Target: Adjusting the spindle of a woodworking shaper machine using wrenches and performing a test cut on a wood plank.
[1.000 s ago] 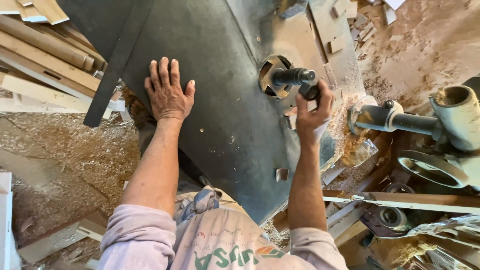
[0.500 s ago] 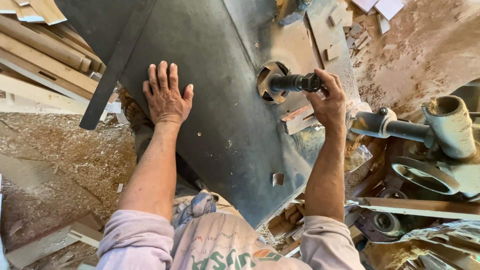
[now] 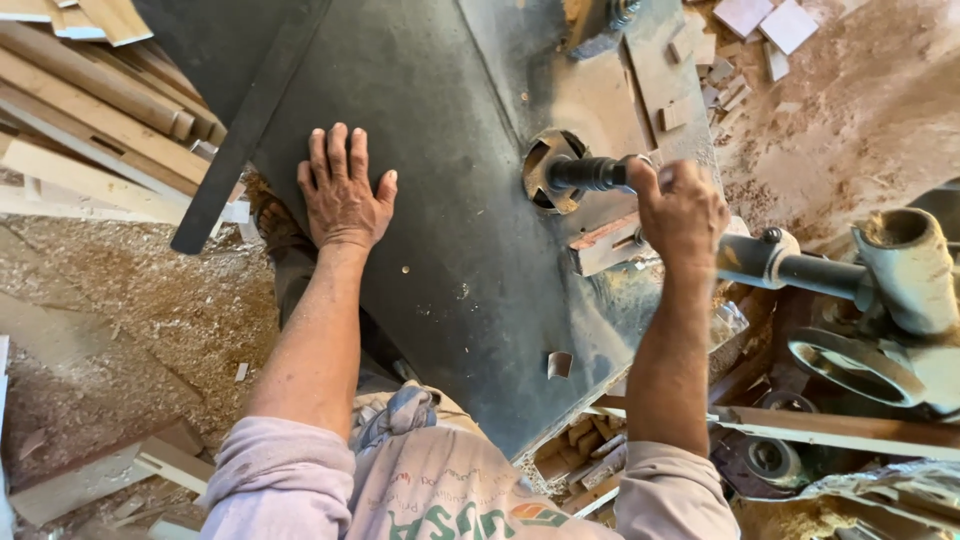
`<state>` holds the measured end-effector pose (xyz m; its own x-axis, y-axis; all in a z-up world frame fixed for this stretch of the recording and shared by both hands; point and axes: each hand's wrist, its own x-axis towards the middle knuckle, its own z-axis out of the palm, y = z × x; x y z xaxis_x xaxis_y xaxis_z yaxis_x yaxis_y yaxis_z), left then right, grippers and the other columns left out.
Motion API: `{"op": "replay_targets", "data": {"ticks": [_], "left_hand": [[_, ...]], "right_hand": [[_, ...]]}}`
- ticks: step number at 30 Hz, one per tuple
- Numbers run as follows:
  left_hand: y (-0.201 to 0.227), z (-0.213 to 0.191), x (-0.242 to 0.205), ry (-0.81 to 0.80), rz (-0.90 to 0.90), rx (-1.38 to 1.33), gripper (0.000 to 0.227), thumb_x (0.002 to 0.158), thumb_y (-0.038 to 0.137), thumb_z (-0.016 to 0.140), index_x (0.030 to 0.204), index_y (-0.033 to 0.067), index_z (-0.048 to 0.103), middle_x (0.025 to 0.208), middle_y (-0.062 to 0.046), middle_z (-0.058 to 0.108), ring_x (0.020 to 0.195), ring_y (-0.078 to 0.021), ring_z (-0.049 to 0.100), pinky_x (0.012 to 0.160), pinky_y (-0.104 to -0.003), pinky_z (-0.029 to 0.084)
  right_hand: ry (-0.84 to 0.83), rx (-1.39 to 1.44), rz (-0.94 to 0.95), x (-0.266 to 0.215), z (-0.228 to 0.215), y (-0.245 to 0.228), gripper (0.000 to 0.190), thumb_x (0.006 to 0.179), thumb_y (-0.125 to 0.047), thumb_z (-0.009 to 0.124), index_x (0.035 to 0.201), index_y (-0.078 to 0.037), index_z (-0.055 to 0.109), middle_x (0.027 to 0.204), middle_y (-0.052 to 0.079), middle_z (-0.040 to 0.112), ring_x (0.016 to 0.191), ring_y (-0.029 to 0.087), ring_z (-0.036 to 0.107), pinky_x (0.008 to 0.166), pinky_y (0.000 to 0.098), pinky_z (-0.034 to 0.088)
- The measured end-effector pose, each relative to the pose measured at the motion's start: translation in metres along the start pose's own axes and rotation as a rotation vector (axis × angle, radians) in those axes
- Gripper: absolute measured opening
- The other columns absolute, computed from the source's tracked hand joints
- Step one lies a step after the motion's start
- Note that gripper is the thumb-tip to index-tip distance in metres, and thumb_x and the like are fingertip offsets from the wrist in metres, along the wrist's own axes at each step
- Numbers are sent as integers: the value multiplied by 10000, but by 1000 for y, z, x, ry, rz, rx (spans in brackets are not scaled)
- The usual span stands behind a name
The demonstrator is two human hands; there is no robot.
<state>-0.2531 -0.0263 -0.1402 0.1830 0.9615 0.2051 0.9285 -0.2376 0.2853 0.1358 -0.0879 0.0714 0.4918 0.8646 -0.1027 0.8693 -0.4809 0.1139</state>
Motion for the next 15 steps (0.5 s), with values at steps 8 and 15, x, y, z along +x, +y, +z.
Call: {"op": "replay_targets", "data": {"ticks": [8,15], "left_hand": [[1,-4,1,-47,-22,-25,672,990,525,626,1500,120,461,1546,-131,318,1454,-375,267,1050,-532,321],[2,-3,0,-66,-32,-26,674,994,521,620,1512,126,448,1553,-131,304,1462,-378,254,1060,-538,326]], "right_hand": [[-30,-74,-32,11,-9,-3,785,1164,-683,298,811,-84,662,800,286,695,899,499,713,798,603,488],[-218,-91,-116,5,-20,-21,541,1122,-616,430,1220,-150,688,986,221,725,1001,453,709,852,589,516]]}}
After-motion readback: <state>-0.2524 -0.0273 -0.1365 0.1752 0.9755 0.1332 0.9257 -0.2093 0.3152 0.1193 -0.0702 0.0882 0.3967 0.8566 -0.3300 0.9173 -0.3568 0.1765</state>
